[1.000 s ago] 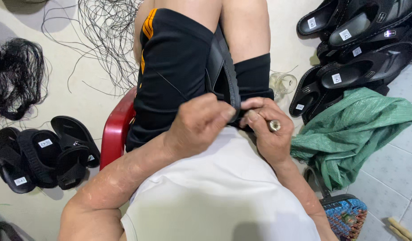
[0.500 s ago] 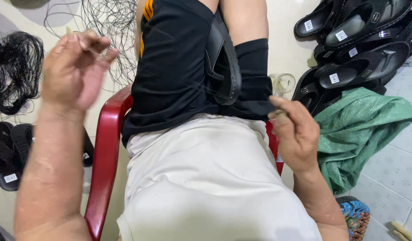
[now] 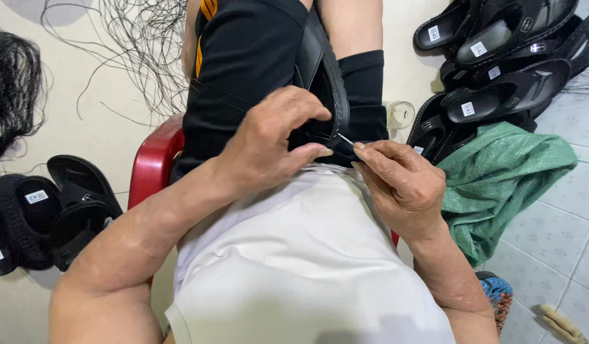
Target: The person sits on a red chair and sews a black sandal held between their legs. They use a needle and thread to stitch the sandal strap repeatedly, pulling the thread through the material with both hands.
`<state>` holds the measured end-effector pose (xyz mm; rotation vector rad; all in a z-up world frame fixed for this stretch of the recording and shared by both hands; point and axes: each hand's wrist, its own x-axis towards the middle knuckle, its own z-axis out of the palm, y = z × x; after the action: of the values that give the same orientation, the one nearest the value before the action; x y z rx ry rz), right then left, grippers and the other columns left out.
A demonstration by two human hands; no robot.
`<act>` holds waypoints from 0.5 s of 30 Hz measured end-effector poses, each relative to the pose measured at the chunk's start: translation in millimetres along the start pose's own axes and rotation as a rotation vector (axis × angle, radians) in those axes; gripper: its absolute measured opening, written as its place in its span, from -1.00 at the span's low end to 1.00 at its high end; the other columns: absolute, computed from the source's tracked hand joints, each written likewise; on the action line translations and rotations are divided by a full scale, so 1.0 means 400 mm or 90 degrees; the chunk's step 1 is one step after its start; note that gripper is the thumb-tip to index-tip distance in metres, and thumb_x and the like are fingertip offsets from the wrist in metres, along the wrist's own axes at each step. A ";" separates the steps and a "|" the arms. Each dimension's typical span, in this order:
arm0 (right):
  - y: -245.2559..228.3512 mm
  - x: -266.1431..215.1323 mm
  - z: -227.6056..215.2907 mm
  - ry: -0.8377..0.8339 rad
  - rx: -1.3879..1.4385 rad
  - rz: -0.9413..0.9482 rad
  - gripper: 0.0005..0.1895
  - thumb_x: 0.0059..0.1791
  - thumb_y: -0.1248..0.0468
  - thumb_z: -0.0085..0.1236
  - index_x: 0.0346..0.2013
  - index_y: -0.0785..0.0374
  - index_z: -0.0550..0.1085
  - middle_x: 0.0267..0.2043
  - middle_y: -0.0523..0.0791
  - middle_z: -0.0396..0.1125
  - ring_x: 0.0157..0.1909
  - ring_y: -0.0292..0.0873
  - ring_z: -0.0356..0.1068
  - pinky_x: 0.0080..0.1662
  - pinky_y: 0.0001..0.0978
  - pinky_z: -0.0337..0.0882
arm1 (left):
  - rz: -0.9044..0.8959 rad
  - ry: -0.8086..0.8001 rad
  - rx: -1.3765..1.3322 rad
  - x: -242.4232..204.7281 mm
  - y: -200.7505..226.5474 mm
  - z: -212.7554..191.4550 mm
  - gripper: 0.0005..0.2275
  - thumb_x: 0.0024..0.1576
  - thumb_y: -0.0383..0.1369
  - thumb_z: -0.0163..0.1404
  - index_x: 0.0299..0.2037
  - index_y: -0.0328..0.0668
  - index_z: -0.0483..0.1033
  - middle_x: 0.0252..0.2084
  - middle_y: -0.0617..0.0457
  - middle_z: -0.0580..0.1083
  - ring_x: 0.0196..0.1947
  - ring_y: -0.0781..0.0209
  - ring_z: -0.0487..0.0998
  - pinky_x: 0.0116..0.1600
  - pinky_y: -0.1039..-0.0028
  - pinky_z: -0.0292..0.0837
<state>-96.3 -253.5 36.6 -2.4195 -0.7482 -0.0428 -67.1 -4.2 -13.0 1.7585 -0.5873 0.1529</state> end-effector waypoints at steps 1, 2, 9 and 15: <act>-0.003 0.006 -0.003 -0.001 -0.003 0.001 -0.72 0.04 0.51 0.32 0.03 0.27 0.57 -0.09 0.07 0.48 -0.14 -0.03 0.54 -0.05 -0.31 0.51 | 0.001 0.001 -0.003 0.003 -0.009 0.010 -0.66 0.10 -0.43 0.31 -0.02 -0.43 0.47 -0.10 -0.21 0.52 -0.04 -0.14 0.53 0.12 0.14 0.44; -0.007 0.009 -0.006 0.007 -0.009 -0.008 -0.75 0.04 0.52 0.32 0.00 0.30 0.58 -0.11 0.07 0.49 -0.16 -0.03 0.54 -0.07 -0.32 0.52 | -0.020 0.013 -0.014 0.003 -0.016 0.021 -0.67 0.06 -0.47 0.34 -0.06 -0.37 0.47 -0.14 -0.14 0.51 -0.11 -0.05 0.53 0.04 0.24 0.46; -0.014 0.021 -0.017 0.018 -0.057 -0.047 -0.78 0.06 0.57 0.30 -0.04 0.29 0.59 -0.12 0.06 0.50 -0.22 -0.03 0.52 -0.13 -0.31 0.51 | -0.030 0.030 -0.017 0.004 -0.020 0.042 -0.70 0.06 -0.50 0.33 -0.10 -0.32 0.47 -0.16 -0.08 0.51 -0.15 0.00 0.52 0.00 0.27 0.45; -0.025 0.032 -0.039 -0.011 -0.122 -0.053 -0.83 0.08 0.50 0.32 -0.05 0.27 0.61 -0.14 0.05 0.48 -0.23 -0.02 0.50 -0.16 -0.27 0.47 | -0.010 0.042 -0.003 0.001 -0.029 0.056 -0.70 0.09 -0.48 0.32 -0.07 -0.33 0.46 -0.14 -0.11 0.52 -0.14 -0.02 0.53 0.00 0.24 0.44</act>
<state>-88.5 -249.2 57.2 -2.5710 -0.8888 -0.1336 -66.0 -23.6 -29.2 1.7467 -0.5255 0.1983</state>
